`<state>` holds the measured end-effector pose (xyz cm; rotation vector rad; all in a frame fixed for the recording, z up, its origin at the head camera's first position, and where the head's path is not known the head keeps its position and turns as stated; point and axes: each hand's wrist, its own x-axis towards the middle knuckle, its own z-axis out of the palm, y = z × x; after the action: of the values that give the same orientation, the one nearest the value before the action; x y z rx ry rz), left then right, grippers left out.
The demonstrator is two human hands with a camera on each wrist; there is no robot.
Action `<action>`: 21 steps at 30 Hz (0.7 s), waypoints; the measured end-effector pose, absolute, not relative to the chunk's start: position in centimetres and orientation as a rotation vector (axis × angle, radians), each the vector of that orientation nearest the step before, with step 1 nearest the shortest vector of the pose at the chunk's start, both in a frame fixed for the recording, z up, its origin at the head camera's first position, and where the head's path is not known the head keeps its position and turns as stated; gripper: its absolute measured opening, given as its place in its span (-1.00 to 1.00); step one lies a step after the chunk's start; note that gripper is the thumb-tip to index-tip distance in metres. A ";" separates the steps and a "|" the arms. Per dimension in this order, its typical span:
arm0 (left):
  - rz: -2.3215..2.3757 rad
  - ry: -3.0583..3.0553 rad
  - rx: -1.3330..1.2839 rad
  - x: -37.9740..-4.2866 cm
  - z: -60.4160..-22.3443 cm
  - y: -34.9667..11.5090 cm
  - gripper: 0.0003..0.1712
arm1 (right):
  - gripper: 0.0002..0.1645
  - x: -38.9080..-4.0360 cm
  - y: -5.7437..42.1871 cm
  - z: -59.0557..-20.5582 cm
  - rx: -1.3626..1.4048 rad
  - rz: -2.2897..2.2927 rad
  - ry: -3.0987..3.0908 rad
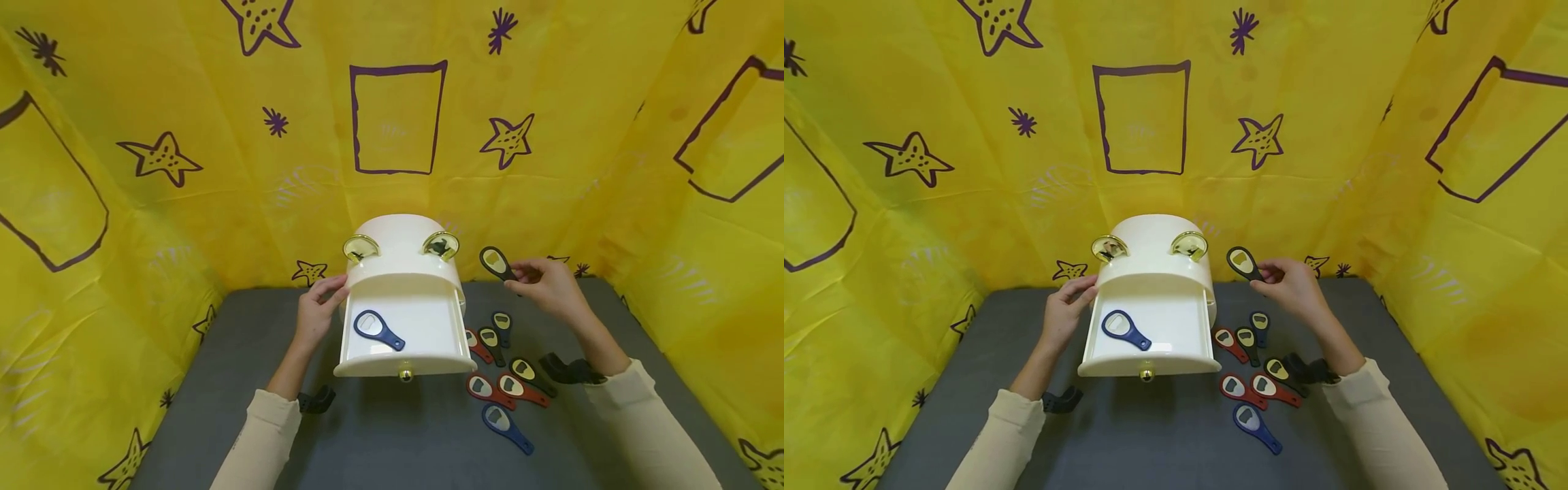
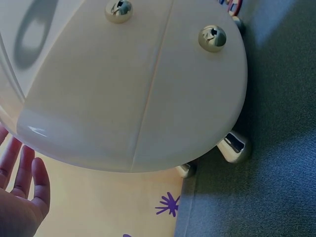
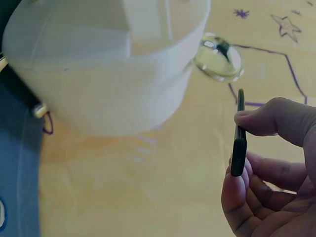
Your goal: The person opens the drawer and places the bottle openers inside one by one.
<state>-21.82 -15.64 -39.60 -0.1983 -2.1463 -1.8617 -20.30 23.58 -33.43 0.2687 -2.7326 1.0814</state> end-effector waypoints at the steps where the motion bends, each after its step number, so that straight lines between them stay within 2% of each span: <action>1: -1.863 -2.145 -0.199 -21.8 -39.6 -15.7 -0.64 | -0.55 -20.3 23.3 -33.3 0.277 1.085 -2.730; 12: -1.838 -2.184 -0.177 -21.7 -39.4 -15.6 -0.63 | -0.60 -20.0 20.6 -31.7 0.358 1.103 -2.672; 21: -1.848 -2.173 -0.181 -21.7 -39.5 -15.6 -0.63 | -0.67 -19.1 18.3 -31.3 0.539 1.115 -2.589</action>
<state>-21.69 -15.61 -39.46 -0.1811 -2.1732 -1.8483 -19.10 18.32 -31.32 0.5388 -2.5892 1.1147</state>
